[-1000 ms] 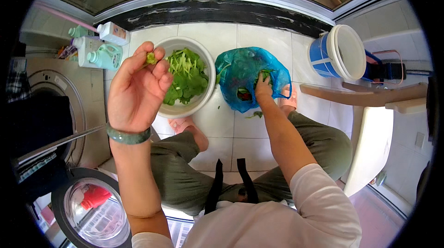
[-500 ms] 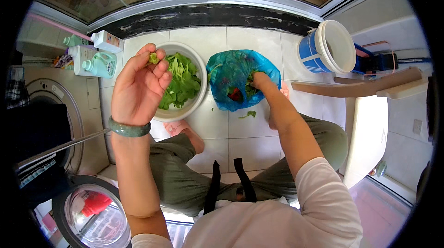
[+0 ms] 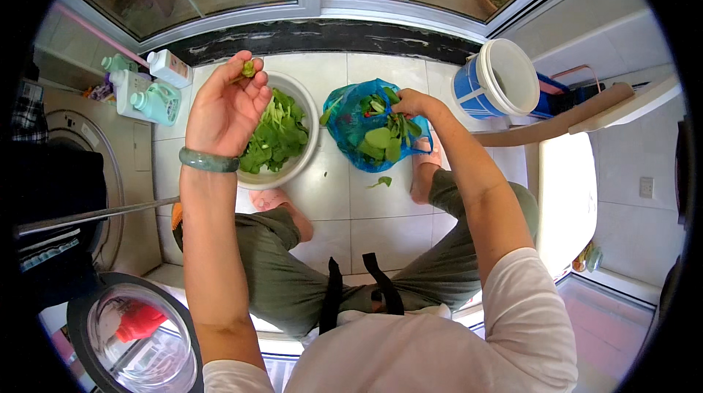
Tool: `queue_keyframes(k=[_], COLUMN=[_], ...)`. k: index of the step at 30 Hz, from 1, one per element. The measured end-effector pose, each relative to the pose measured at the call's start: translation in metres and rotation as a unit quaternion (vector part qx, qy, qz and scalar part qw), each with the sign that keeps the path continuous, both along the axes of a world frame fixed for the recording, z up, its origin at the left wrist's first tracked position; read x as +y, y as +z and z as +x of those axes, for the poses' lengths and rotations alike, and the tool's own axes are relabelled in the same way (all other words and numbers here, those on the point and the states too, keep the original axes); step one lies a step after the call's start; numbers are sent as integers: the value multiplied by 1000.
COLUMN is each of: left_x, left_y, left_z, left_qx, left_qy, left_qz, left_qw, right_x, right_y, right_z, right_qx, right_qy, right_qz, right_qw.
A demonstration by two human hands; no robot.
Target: The person sits on the floor and sorts leafy green vegetables by hand. They pick up leaves from a blue plastic bag, separate the edible parts from the stems, and place the leaves into a white bowl. The stems are discarded into a separate orange basket.
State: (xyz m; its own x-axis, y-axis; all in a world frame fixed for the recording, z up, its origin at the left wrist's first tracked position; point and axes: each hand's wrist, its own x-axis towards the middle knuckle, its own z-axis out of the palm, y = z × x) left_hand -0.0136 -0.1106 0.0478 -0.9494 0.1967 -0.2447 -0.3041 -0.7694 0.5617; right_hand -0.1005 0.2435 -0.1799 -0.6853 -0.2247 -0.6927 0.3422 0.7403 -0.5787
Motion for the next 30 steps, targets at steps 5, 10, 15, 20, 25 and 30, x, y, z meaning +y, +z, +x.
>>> queue_keyframes(k=[5, 10, 15, 20, 25, 30], left_x=[-2, -1, -1, -1, -3, 7], left_y=[-2, -3, -5, -5, -7, -1], left_z=[0, -2, -3, -4, -1, -4], left_qx=[8, 3, 2, 10, 11, 10], left_qy=[-1, -3, -10, -23, -26, -28], left_qz=[2, 0, 2, 3, 4, -14], left_qw=[1000, 1000, 1000, 1000, 1000, 999], right_x=[-14, -45, -59, -36, -29, 18], right_y=[34, 43, 38, 19, -2, -67], right_z=[5, 8, 3, 15, 45, 63], right_qx=[-58, -44, -49, -57, -125, -116], right_qy=[-36, -117, -142, -89, -213, -219], right_qz=[-64, -200, -185, -90, -184, -137], right_qw=[996, 972, 971, 990, 951, 959])
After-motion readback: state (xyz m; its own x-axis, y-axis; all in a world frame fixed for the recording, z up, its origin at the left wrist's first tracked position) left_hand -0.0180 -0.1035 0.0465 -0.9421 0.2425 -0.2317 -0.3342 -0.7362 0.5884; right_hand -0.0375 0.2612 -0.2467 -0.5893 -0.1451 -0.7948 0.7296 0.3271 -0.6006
